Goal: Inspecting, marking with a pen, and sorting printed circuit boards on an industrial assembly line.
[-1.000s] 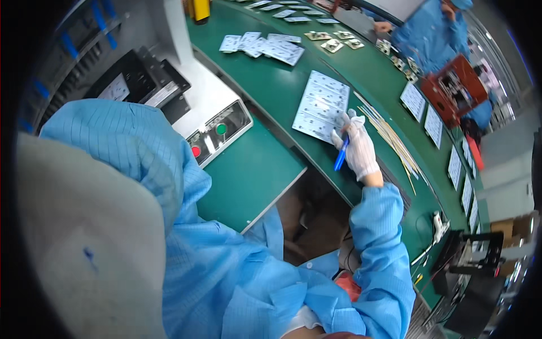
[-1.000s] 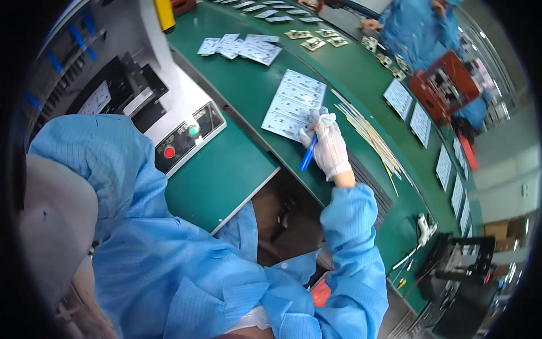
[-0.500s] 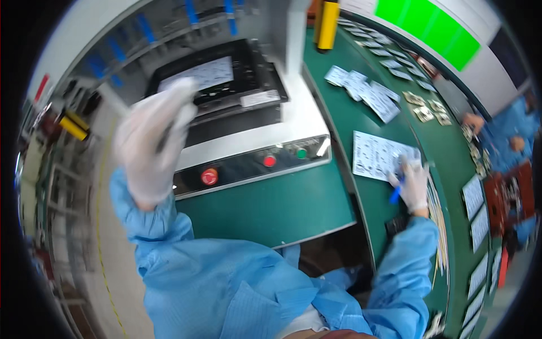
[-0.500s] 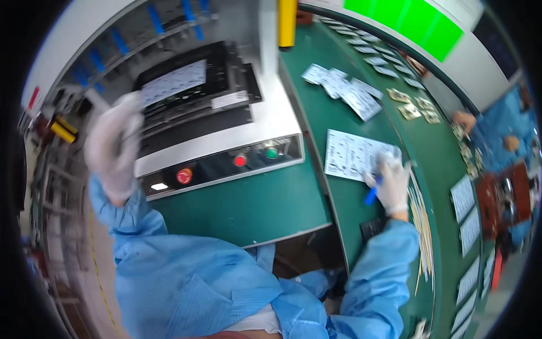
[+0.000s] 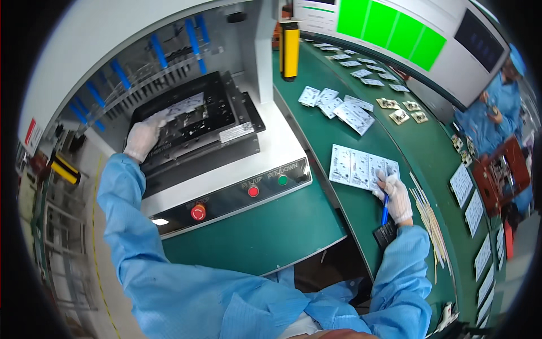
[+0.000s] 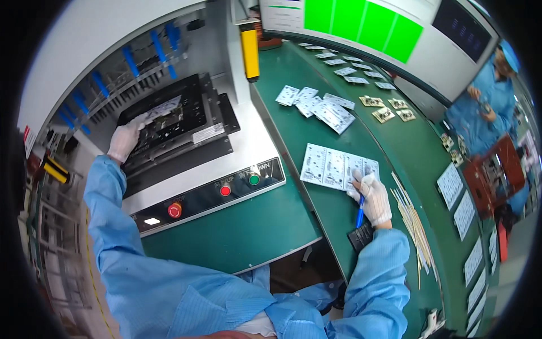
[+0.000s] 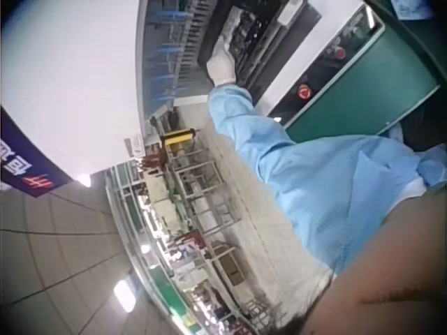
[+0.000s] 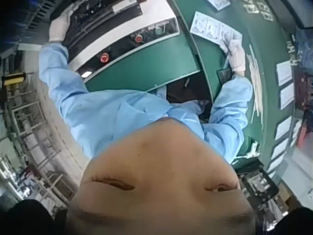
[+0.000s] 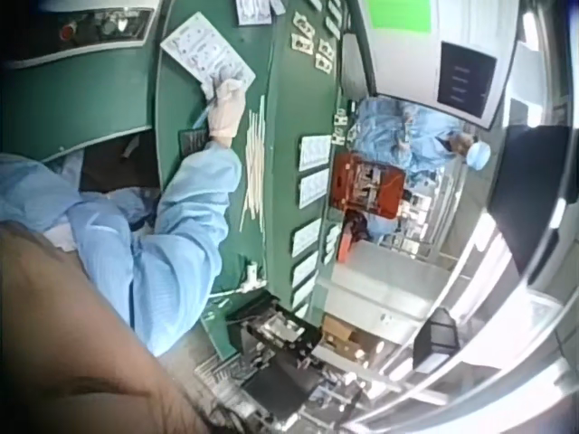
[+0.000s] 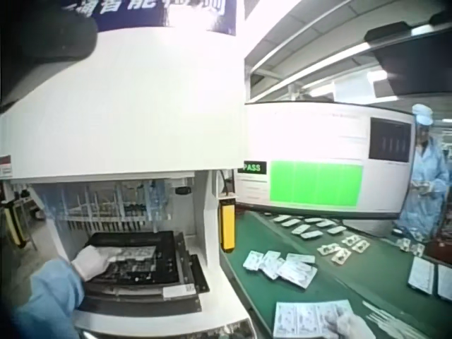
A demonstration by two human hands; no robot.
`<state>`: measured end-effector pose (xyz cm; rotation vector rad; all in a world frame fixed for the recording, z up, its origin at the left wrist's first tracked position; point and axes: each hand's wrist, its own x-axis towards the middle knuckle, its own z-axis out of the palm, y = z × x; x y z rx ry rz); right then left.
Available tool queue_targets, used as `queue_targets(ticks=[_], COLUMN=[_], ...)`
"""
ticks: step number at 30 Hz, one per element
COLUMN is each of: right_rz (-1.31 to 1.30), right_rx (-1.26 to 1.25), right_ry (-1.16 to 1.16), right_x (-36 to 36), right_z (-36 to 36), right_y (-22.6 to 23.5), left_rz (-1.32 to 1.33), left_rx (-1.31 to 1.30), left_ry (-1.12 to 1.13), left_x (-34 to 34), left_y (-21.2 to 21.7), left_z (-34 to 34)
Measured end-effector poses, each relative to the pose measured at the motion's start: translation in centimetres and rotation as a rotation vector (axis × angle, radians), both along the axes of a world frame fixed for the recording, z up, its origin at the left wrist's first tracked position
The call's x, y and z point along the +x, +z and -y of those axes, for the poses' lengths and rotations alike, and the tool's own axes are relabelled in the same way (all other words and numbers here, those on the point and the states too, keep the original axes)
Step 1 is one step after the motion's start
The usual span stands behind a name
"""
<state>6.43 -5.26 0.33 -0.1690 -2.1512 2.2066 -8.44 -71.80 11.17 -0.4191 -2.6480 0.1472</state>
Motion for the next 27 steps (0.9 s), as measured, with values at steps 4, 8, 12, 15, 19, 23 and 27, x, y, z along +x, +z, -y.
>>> queue_targets(ticks=[4,8,12,15,19,23,27], right_rz=[-0.462,-0.825,-0.807,-1.031,-1.382,-1.496,-1.443], right_rx=[0.743,0.952,0.743,0.837,0.764,0.999,0.992], right_ry=[0.002,-0.221,-0.135,0.064,0.247,0.164,0.286], right_x=[0.6,1.1,-0.9,-4.0,-9.2,-13.9,-18.1], right_z=[-0.6,0.7,6.2,13.6,26.1,36.4,42.8], right_y=[-1.4,-0.4,5.1,9.8,12.8,12.0,9.5], left_rz=[-0.104,-0.581,-0.327,0.150,-0.028,0.173,0.116], left_rx=[-0.056,-0.042,0.351,0.262,0.478,0.326,0.727], left_ry=[0.143,-0.092,-0.032,0.038,-0.332,-0.276,-0.105], left_x=[2.1,10.6,20.6,24.2,25.7,28.1,26.6], left_y=[2.9,3.9,0.1,-5.4,-12.3,-15.3,-14.3], left_z=[-3.3,-7.1,-11.3,-14.8,-19.0,-20.8,-16.2])
